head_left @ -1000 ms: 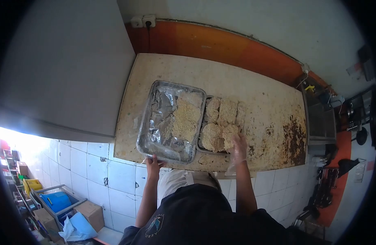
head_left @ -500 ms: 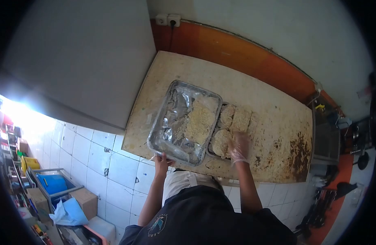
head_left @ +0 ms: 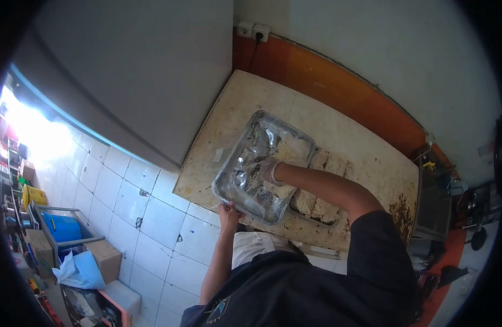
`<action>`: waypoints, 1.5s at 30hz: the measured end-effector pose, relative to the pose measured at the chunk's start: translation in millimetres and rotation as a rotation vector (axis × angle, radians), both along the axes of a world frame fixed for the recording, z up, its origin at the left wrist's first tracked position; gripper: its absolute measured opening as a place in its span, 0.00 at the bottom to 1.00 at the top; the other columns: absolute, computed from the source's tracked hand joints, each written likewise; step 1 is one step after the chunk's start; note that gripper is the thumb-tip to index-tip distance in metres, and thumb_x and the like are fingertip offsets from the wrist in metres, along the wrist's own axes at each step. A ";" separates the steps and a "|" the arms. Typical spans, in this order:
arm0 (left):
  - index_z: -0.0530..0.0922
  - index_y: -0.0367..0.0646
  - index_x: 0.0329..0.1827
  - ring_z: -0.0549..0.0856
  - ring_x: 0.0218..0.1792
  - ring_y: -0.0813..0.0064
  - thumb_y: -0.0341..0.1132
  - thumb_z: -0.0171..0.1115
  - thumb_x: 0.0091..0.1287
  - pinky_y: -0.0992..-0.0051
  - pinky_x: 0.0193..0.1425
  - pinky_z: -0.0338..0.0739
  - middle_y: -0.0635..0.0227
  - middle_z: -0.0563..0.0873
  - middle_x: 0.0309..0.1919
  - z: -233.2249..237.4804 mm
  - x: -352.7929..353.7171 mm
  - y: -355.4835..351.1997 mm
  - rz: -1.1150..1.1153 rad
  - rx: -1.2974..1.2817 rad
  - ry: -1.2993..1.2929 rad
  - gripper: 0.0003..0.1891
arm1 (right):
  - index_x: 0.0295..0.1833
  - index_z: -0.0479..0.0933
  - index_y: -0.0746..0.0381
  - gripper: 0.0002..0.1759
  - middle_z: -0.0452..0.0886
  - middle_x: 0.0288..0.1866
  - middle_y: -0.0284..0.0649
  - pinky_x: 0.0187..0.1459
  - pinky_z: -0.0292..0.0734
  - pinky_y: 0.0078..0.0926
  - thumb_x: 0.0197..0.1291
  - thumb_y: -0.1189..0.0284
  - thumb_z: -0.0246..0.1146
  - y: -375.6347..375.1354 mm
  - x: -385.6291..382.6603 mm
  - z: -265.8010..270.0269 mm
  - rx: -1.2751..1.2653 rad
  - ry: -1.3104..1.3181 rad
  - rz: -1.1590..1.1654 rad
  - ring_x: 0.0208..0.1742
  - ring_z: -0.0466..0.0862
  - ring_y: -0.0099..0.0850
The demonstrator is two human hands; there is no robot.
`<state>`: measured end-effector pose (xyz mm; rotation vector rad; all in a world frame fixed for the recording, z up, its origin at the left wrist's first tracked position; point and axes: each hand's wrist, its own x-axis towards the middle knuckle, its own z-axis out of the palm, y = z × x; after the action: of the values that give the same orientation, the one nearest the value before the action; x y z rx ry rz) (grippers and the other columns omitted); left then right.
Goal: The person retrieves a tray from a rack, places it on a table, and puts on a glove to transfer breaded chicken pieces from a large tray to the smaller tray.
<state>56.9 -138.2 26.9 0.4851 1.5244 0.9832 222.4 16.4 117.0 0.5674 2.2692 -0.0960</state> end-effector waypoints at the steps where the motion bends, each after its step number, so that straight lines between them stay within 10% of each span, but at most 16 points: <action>1: 0.65 0.32 0.44 0.83 0.29 0.66 0.35 0.46 0.72 0.72 0.28 0.83 0.55 0.78 0.35 -1.3 0.2 3.2 0.012 0.002 -0.009 0.12 | 0.35 0.84 0.57 0.11 0.84 0.40 0.37 0.43 0.78 0.32 0.42 0.70 0.67 4.9 -0.3 -3.1 0.002 -0.009 0.012 0.45 0.83 0.36; 7: 0.63 0.34 0.51 0.82 0.31 0.67 0.34 0.45 0.72 0.72 0.29 0.82 0.55 0.77 0.39 -20.5 -2.1 1.3 -0.044 -0.047 0.013 0.12 | 0.38 0.82 0.60 0.15 0.83 0.37 0.44 0.45 0.77 0.34 0.42 0.67 0.67 12.8 21.9 -49.9 -0.048 0.096 0.114 0.41 0.82 0.39; 16: 0.62 0.34 0.51 0.82 0.31 0.67 0.35 0.44 0.72 0.71 0.30 0.83 0.56 0.76 0.40 -6.9 -5.8 2.5 -0.064 -0.078 -0.039 0.13 | 0.55 0.70 0.57 0.35 0.78 0.47 0.46 0.51 0.72 0.33 0.38 0.62 0.72 5.5 25.2 14.8 -0.363 0.359 -0.430 0.47 0.79 0.37; 24: 0.62 0.34 0.51 0.82 0.35 0.65 0.35 0.45 0.72 0.71 0.34 0.84 0.56 0.76 0.42 -6.4 -8.2 -1.0 -0.074 0.010 -0.090 0.13 | 0.58 0.67 0.67 0.33 0.78 0.50 0.40 0.50 0.75 0.25 0.45 0.79 0.71 -37.1 63.9 -17.4 -0.878 1.597 -1.737 0.49 0.79 0.27; 36: 0.63 0.37 0.51 0.81 0.37 0.68 0.37 0.47 0.72 0.69 0.38 0.84 0.59 0.75 0.41 -6.7 -8.8 -4.5 -0.115 0.005 -0.103 0.13 | 0.63 0.63 0.63 0.31 0.77 0.50 0.38 0.47 0.74 0.23 0.55 0.68 0.66 -148.2 202.4 46.2 -0.403 2.048 -1.907 0.45 0.78 0.27; 43: 0.63 0.36 0.48 0.80 0.38 0.67 0.37 0.47 0.72 0.68 0.39 0.85 0.60 0.74 0.40 -2.7 -8.3 -4.0 -0.105 0.031 -0.097 0.13 | 0.68 0.54 0.54 0.34 0.74 0.48 0.36 0.40 0.74 0.25 0.60 0.63 0.62 -220.7 286.7 -2.4 -0.365 1.520 -2.106 0.42 0.76 0.24; 45: 0.63 0.35 0.47 0.80 0.38 0.67 0.37 0.46 0.72 0.68 0.39 0.85 0.59 0.74 0.39 -4.7 -8.3 -3.8 -0.099 0.010 -0.088 0.13 | 0.69 0.53 0.54 0.37 0.65 0.61 0.42 0.56 0.67 0.30 0.59 0.62 0.63 -222.2 293.7 -16.8 -0.356 1.222 -1.991 0.56 0.70 0.33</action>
<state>48.5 -141.9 22.2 0.5127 1.4049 0.9238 516.1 -205.7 100.3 2.7302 1.3336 -2.1180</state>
